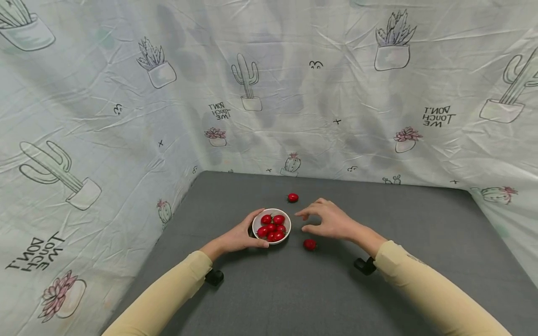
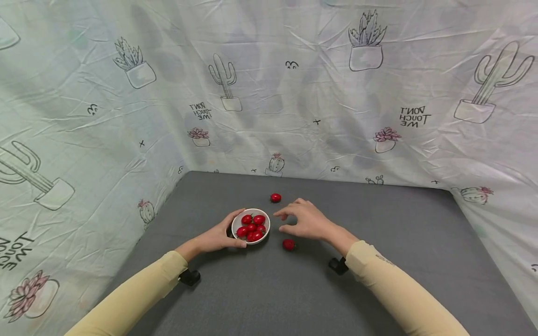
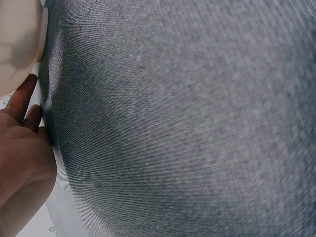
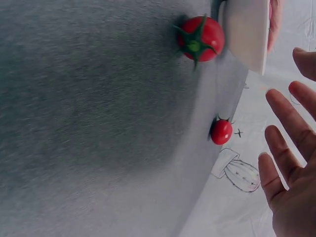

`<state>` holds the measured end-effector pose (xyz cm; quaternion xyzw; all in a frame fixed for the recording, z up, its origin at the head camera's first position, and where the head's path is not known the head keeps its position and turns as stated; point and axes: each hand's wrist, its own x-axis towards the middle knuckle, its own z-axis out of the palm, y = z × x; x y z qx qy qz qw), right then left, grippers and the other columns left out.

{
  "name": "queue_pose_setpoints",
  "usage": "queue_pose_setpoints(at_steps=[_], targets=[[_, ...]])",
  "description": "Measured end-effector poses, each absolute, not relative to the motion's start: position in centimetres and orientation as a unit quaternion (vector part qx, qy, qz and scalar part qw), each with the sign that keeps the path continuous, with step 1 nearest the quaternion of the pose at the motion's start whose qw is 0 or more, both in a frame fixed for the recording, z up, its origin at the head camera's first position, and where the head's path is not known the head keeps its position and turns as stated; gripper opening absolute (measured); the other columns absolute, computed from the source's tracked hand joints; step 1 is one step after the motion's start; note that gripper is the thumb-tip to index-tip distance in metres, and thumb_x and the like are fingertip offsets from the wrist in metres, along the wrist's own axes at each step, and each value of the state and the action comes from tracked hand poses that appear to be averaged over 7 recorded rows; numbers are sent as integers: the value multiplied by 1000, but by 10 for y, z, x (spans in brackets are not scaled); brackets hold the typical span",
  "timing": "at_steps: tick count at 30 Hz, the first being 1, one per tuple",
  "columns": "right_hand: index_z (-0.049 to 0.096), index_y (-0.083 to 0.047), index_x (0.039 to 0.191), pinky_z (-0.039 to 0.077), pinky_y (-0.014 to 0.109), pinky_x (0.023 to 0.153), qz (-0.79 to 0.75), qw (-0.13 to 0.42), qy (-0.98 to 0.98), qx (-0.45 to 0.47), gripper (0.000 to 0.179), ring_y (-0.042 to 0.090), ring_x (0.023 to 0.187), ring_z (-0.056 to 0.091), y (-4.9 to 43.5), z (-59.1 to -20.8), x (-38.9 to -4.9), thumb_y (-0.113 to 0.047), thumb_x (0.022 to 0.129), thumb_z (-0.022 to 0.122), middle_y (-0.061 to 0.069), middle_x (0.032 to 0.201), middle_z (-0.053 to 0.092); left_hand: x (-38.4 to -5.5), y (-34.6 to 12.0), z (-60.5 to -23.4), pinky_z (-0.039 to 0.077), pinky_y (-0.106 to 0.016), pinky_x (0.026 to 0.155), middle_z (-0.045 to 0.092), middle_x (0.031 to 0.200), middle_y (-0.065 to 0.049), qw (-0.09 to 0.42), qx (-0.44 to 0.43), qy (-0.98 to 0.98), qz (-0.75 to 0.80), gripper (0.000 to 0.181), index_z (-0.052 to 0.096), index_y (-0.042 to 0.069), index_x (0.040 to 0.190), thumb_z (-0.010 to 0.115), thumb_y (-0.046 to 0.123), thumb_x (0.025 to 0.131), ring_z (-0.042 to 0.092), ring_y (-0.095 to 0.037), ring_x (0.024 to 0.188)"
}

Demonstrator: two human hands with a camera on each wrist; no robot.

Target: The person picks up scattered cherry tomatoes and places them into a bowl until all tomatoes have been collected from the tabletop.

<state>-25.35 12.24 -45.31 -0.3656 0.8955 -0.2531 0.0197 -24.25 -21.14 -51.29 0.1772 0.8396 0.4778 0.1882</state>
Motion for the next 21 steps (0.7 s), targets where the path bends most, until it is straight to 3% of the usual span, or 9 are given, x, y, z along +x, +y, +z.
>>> queue_pose_setpoints(at_steps=[7, 21], targets=[[69, -27, 134, 40, 54, 99, -247, 14, 901, -355, 44, 23, 121, 49, 136, -457, -244, -36, 92, 78, -7, 119, 69, -243, -211, -512, 21, -56, 119, 23, 165, 0, 189, 176, 841, 475, 109, 18, 29, 164, 87, 43, 82, 23, -23, 151], [65, -21, 140, 40, 57, 100, -224, 54, 900, -371, 57, 25, 124, 48, 156, -470, -232, -36, 87, 83, -8, 130, 64, -241, -210, -509, 21, -56, 119, 22, 165, 1, 193, 169, 843, 473, 108, 18, 35, 163, 88, 44, 81, 22, -22, 151]])
